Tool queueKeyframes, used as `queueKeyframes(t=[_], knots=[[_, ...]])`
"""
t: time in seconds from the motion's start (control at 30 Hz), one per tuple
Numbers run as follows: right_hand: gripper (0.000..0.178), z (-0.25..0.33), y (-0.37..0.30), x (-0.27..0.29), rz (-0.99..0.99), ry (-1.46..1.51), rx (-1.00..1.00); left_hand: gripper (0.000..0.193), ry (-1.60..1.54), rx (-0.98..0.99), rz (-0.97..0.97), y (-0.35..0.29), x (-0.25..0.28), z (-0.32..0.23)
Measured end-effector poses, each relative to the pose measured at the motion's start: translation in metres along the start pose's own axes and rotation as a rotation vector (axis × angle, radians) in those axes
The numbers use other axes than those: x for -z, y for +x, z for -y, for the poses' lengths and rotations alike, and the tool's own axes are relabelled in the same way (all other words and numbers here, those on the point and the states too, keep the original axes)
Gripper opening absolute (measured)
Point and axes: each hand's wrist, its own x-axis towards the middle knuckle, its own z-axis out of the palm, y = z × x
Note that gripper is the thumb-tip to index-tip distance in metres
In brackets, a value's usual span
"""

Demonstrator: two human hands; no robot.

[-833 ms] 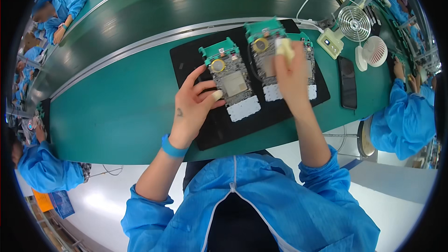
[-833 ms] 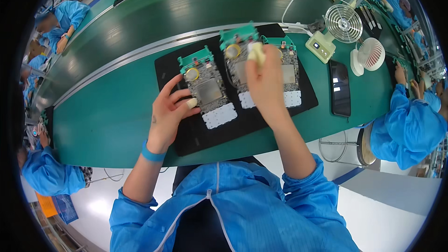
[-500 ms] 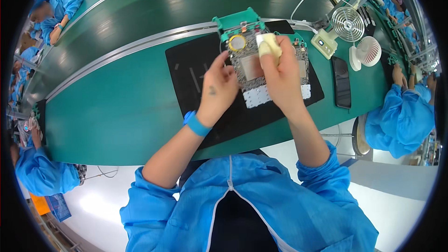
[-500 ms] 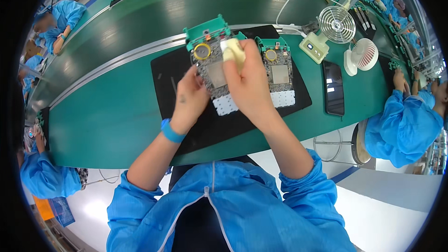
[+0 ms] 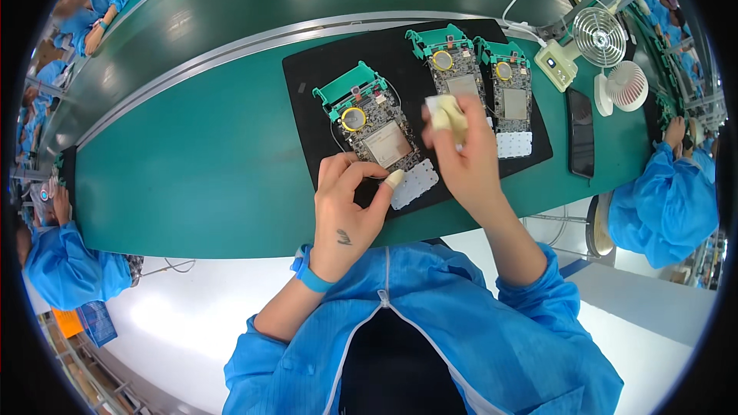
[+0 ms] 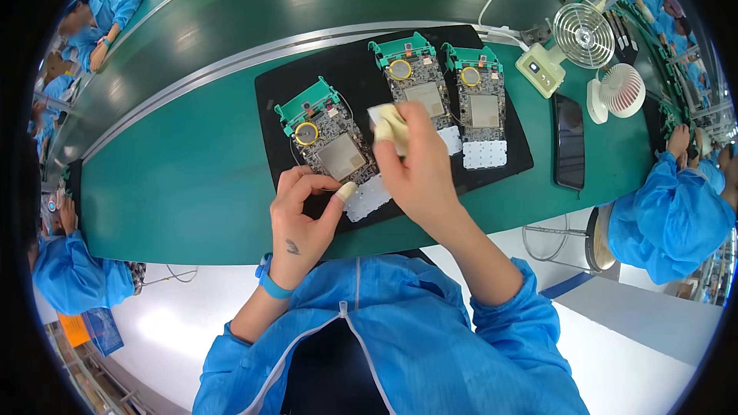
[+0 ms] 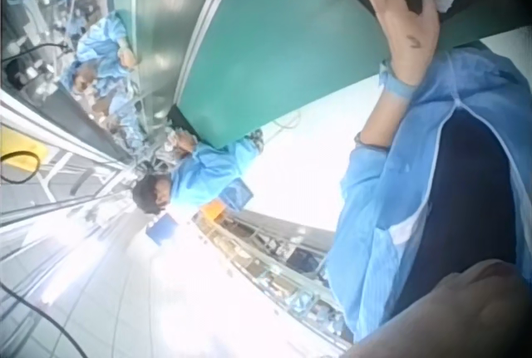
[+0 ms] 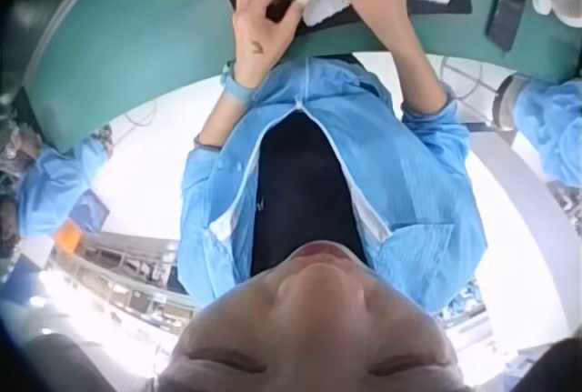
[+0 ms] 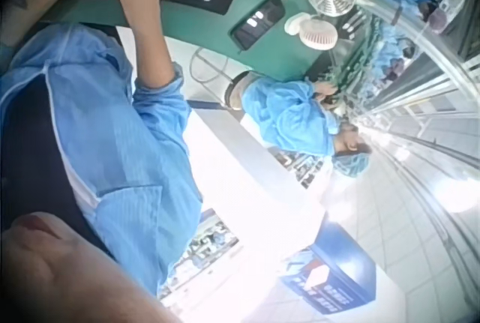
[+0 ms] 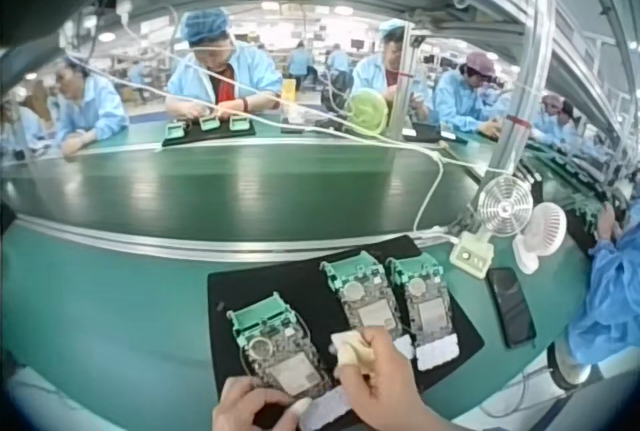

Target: Cleaning and inspecting electronic circuit board components on a factory assembly line.

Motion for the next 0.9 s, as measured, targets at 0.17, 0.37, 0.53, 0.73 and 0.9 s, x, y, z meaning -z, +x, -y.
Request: queueKeyframes(t=[0.17, 0.37, 0.53, 0.73, 0.9], knots=[[0.022, 0.011, -0.035, 0.006, 0.186, -0.239, -0.093, 0.013, 0.005, 0.008, -0.027, 0.003, -0.004, -0.006], [0.032, -0.005, -0.044, -0.003, 0.186, -0.52, 0.188, 0.015, 0.024, 0.002, -0.073, 0.003, -0.01, -0.007], [0.027, -0.003, -0.043, -0.005, 0.208, -0.5, 0.131, 0.015, 0.021, 0.013, -0.089, 0.001, -0.012, -0.003], [0.026, 0.002, -0.041, -0.006, 0.229, -0.575, 0.151, 0.017, -0.036, 0.077, -0.081, 0.003, -0.011, -0.006], [0.025, 0.0, -0.042, -0.01, 0.199, -0.647, 0.207, 0.016, -0.012, 0.085, -0.044, 0.002, -0.008, -0.005]])
